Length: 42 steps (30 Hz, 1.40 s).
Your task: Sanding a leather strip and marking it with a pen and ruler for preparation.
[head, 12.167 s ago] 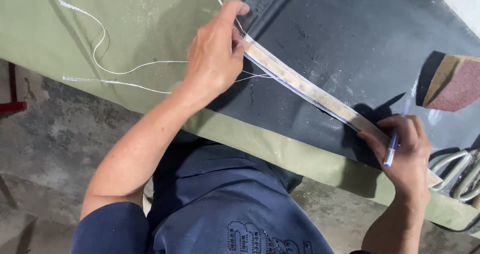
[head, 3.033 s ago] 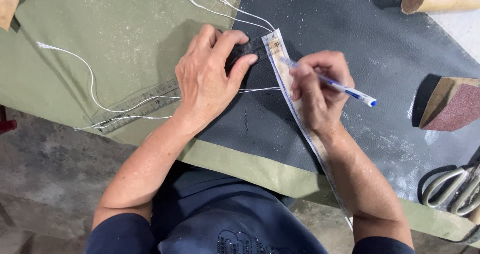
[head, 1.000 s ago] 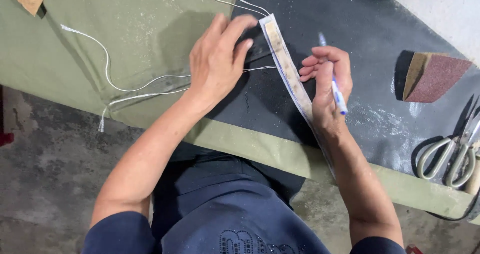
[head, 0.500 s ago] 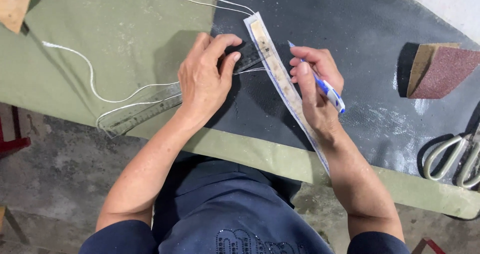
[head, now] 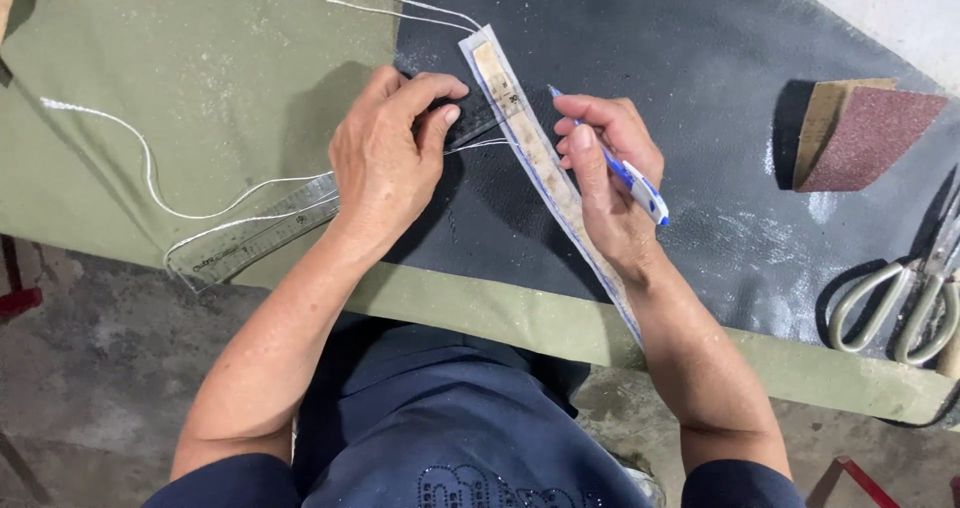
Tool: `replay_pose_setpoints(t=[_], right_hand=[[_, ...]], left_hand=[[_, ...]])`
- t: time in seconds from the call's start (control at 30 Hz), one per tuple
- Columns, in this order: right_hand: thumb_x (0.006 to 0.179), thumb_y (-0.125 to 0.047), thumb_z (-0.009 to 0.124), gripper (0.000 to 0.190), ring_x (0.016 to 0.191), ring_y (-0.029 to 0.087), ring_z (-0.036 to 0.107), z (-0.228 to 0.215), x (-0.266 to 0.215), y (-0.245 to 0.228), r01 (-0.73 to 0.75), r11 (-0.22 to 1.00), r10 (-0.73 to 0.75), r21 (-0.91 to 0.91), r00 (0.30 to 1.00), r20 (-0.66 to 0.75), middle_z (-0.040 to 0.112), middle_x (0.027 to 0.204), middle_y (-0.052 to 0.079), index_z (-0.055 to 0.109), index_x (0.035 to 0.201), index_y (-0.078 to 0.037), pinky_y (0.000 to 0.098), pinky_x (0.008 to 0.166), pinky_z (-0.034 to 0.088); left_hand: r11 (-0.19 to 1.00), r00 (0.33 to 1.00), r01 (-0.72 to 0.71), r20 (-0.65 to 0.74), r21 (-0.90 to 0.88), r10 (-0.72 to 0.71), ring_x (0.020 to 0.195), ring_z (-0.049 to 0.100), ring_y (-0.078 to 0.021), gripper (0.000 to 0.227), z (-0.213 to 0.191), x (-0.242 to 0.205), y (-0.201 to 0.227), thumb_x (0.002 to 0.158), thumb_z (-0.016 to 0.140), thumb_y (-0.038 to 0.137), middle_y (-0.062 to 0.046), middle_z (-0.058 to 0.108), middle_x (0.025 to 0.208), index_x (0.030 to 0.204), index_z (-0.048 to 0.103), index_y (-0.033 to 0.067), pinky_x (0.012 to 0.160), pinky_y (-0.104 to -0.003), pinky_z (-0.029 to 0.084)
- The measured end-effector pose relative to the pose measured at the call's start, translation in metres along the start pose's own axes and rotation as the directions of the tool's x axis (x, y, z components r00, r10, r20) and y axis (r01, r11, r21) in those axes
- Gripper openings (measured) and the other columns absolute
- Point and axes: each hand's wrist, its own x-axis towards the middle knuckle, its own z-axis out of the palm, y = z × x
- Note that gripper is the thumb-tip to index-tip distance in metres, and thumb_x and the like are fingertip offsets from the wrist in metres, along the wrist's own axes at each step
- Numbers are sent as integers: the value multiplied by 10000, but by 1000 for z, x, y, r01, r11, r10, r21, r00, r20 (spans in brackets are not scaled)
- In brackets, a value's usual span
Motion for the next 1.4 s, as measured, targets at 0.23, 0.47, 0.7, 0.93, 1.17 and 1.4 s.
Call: replay_pose_setpoints(t=[0.23,0.47,0.7,0.93,1.17,1.4], right_hand=[[1107,-357,480,398,888,156,633,-3,0,7,11,1000,-11,-28,1000,-1,622,1055,119,669,1225,-27,263,761,565],[1069,-204,591,219,690,140,663,2,-4,13,-78,991,74,106,997,37,705,844,138,601,1061,14,231,611,560],[1089,-209,589,241,570,88,529,13,1,21,106,994,-104,-27,994,44,603,691,47,614,968,-2,242,552,381],[1076,-171,610,210,576,80,504,18,0,23,59,997,-58,-40,998,29,594,689,42,619,958,3,243,563,380],[1061,-165,631,181,631,90,481,17,-4,27,88,965,-87,-246,996,12,615,775,19,666,934,-42,274,623,394],[1077,-153,613,158,702,130,526,20,-6,21,77,949,-63,-307,996,57,626,859,51,678,968,-60,294,700,434]], left_hand=[[1000,1000,-21,15,-6,21,751,586,-179,165,-3,1,2,992,696,198,41,553,902,1132,734,276,610,-392,479],[999,999,-47,-3,17,48,786,599,-201,181,1,-1,-4,990,693,192,26,544,892,1145,724,281,599,-398,488],[996,997,-76,-29,45,77,784,591,-232,194,2,-1,-4,979,687,180,8,500,872,1132,726,293,579,-405,469],[992,990,-113,-80,57,118,755,569,-215,194,5,-3,-6,972,699,143,6,476,865,1107,721,280,567,-369,471],[993,991,-113,-69,48,116,766,568,-229,189,6,-3,-8,979,692,158,2,472,878,1119,714,282,556,-380,459],[989,984,-135,-105,65,141,741,560,-223,175,9,-3,-11,973,701,171,3,471,877,1111,709,279,563,-368,455]])
